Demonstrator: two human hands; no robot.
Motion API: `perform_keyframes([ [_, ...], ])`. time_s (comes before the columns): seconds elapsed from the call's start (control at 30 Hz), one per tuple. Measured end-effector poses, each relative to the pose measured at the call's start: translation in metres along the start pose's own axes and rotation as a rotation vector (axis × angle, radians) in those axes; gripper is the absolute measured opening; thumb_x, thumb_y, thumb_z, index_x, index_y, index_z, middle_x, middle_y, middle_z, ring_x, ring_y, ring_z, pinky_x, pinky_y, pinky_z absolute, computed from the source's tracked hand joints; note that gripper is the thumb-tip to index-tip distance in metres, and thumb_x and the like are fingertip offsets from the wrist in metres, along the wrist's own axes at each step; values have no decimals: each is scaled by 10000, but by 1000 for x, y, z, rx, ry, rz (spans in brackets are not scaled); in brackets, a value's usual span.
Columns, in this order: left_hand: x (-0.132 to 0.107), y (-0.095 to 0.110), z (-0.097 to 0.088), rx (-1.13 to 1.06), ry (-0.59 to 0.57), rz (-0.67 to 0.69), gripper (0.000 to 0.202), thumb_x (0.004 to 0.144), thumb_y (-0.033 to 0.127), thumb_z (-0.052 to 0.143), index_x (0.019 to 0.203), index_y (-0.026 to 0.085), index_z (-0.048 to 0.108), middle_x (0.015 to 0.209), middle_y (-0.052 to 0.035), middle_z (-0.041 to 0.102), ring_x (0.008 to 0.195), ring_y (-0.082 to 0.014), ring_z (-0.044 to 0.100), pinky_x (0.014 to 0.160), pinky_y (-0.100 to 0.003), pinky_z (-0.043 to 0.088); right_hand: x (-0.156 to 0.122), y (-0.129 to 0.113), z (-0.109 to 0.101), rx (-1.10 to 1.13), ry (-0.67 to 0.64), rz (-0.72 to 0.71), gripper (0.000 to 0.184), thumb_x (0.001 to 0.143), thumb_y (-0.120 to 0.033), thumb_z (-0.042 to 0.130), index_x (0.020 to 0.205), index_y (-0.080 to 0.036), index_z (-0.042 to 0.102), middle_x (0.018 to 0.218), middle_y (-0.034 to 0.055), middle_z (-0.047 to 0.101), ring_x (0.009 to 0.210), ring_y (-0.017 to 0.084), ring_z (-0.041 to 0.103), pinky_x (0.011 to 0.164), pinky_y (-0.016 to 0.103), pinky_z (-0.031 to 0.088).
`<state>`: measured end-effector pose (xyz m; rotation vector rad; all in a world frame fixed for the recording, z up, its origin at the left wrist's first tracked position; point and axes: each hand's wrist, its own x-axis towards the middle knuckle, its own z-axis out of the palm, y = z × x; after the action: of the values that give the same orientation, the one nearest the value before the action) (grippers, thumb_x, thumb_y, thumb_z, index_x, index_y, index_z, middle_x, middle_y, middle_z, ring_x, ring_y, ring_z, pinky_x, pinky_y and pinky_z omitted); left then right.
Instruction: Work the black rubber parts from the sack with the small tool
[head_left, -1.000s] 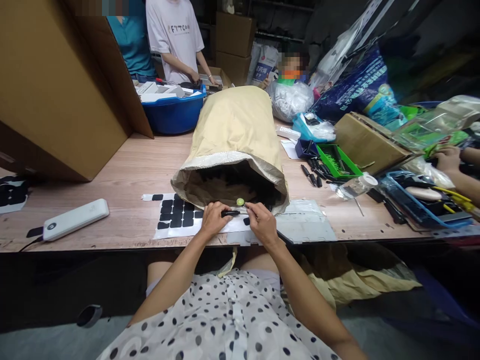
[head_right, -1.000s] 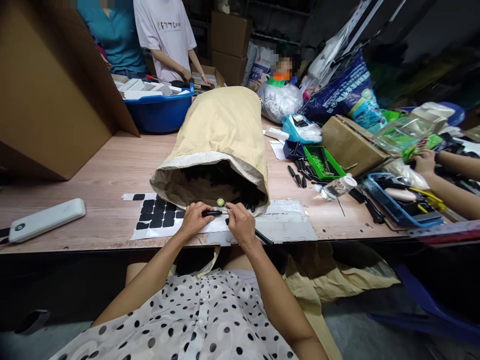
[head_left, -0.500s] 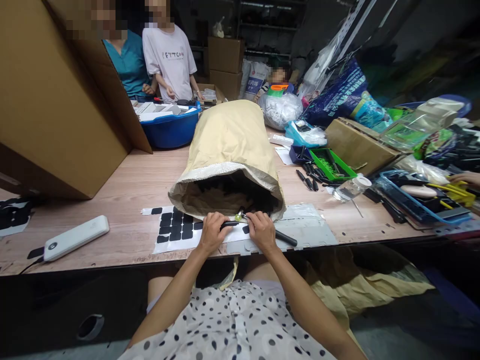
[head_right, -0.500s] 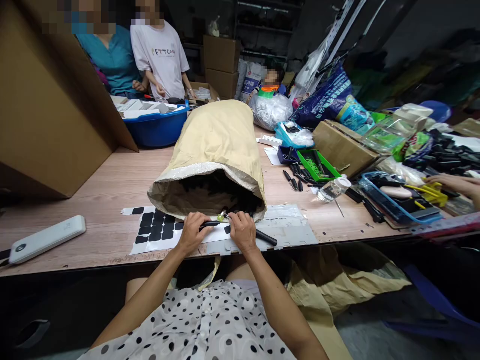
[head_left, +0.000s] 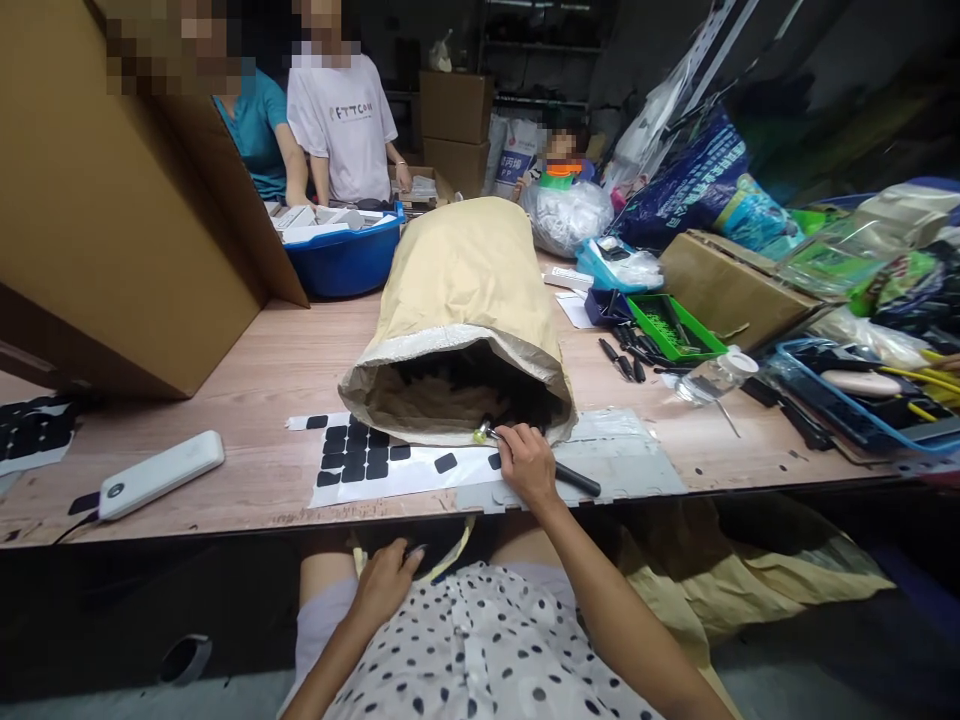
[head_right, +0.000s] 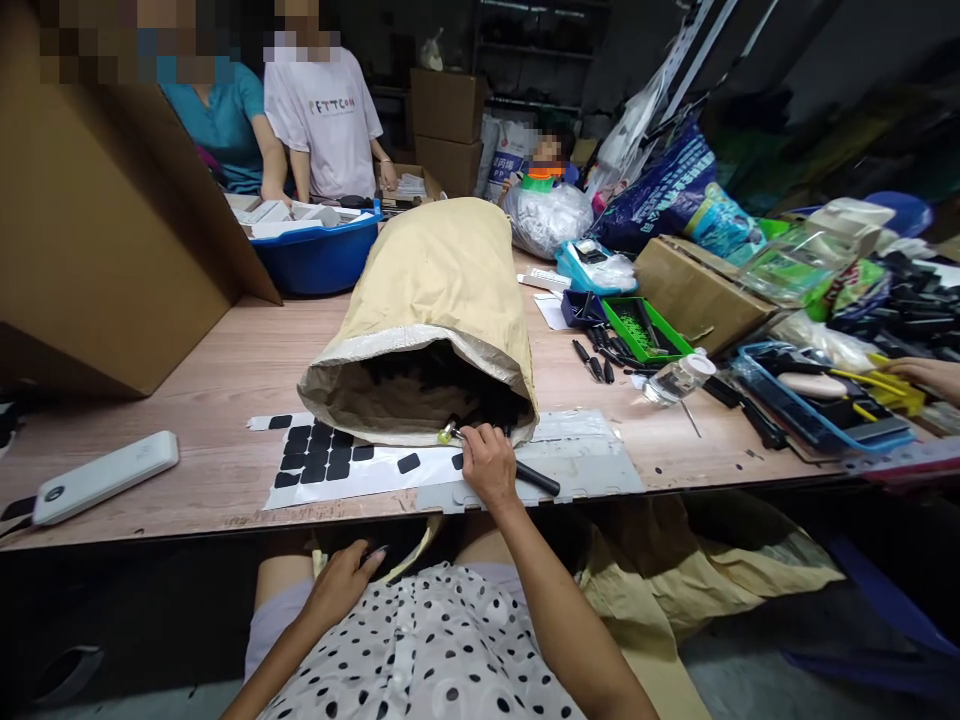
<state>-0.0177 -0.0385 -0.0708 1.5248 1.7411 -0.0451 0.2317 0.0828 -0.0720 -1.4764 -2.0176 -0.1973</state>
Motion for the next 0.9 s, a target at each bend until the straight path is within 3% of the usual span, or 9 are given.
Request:
perform_keyframes([
  [0.13,12,6,-1,145,-23,-151,324,973,226,410,1006,129,717,1106,-192,738,1105,-307,682,901,-377,493,0,0,0,-2,22,-9,233,947,-175,490,1044,-231,694,865,63,634,787,209,509,720,325,391],
  [0.37,14,12,-2,154,-31,-131,291,952,247,465,997,153,737,1122,-188,739,1106,-324,686,895,-390,490,-2,2,3,29,32,-11,225,937,-176,504,1046,-235,691,860,63,635,792,212,514,719,329,397],
  [0.5,0,23,-20,116,-81,37,287,929,281,504,1103,190,713,1070,-132,757,1070,-292,686,865,-346,480,-3,0,0,25,-3,-26,242,938,-176,491,1038,-231,704,851,68,626,797,212,510,722,335,392],
  [0.67,-9,61,-65,-93,-124,387,284,897,377,521,1058,249,718,857,-8,744,766,-188,659,700,-263,461,-2,-6,-8,31,-98,-149,216,917,-169,507,934,-219,716,791,57,601,799,200,511,719,319,382],
  [0.73,0,82,-81,-150,-60,500,296,910,400,496,981,228,726,777,5,713,696,-166,618,661,-253,446,-1,-8,-10,35,-88,-190,221,916,-159,495,909,-212,710,767,51,595,780,194,503,714,312,379],
  [0.8,18,105,-92,-160,101,563,273,909,364,502,930,213,728,767,2,701,698,-158,603,680,-254,449,0,-10,-11,42,-66,-206,224,918,-158,486,889,-205,704,749,47,587,761,190,494,711,309,379],
  [0.9,54,141,-98,-97,321,566,210,887,279,544,939,202,733,859,-29,721,798,-171,637,770,-266,476,1,-10,-11,56,-72,-203,220,912,-158,488,883,-208,700,739,43,572,752,189,485,704,306,376],
])
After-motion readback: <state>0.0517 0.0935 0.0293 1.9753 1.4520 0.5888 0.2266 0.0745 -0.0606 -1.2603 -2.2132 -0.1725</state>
